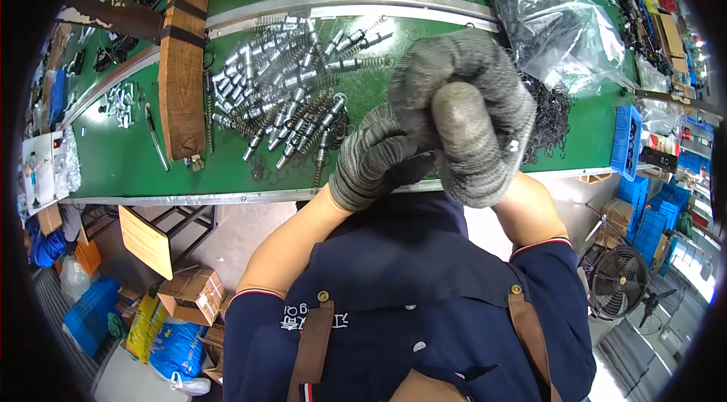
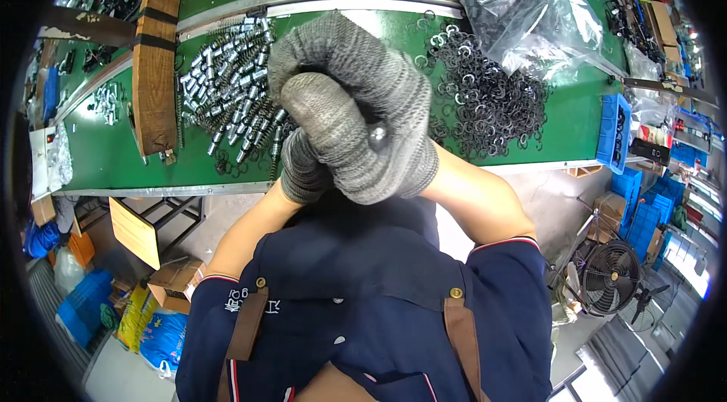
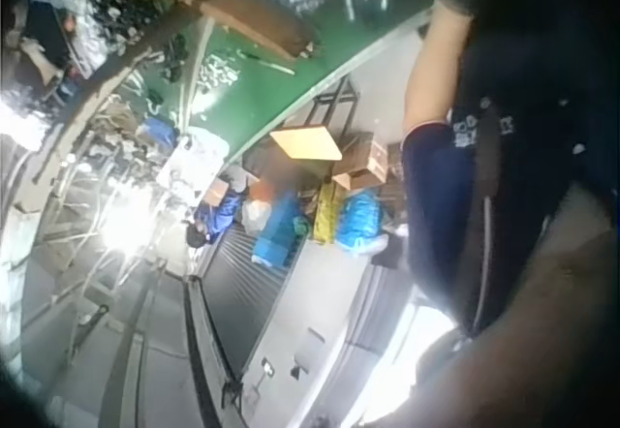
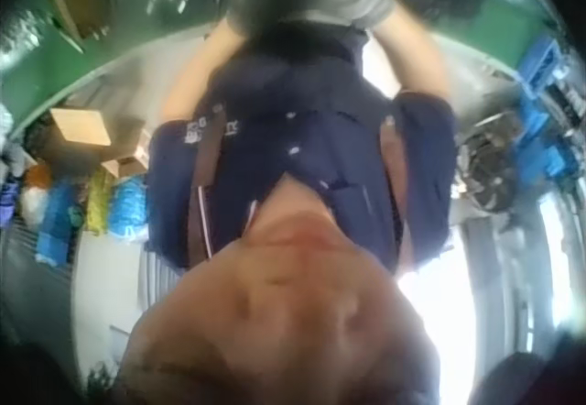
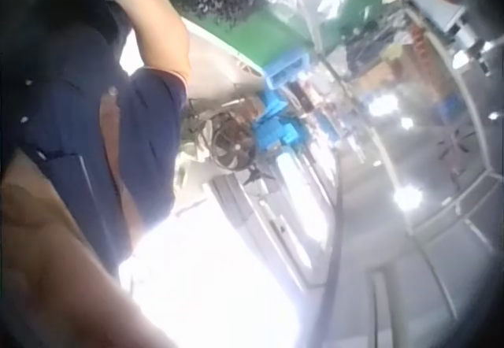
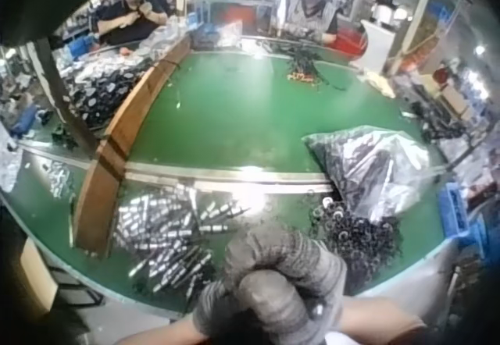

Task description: Assembling small metal and plastic hardware components at a workstation.

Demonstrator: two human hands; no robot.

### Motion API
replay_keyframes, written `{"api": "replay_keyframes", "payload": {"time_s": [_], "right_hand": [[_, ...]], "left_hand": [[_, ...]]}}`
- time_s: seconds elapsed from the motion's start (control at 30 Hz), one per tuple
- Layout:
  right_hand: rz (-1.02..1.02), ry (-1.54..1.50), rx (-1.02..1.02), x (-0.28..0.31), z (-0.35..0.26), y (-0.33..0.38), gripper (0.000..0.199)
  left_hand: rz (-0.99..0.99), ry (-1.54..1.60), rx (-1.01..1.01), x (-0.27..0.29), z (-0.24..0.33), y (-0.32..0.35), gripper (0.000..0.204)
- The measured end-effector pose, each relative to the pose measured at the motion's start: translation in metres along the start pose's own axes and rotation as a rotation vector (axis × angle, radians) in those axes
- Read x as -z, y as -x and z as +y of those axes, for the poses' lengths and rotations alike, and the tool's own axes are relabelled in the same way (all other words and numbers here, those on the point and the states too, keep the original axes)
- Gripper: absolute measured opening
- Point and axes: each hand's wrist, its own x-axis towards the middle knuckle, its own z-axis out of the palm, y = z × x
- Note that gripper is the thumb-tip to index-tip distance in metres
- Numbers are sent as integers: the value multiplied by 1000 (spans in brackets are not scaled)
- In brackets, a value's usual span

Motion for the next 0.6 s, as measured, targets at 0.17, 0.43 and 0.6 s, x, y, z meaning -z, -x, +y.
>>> {"api": "replay_keyframes", "payload": {"time_s": [0.17, 0.43, 0.6], "right_hand": [[23, 61, -99, -10, -11, 2, 24], [-50, -46, 338, 28, -27, 8, 54], [110, 1013, -166, 77, 8, 16, 17]], "left_hand": [[281, 1083, 708, -7, 24, -6, 50], [114, 424, 156, -13, -14, 8, 45], [16, 1234, 516, -10, 14, -7, 38]]}}
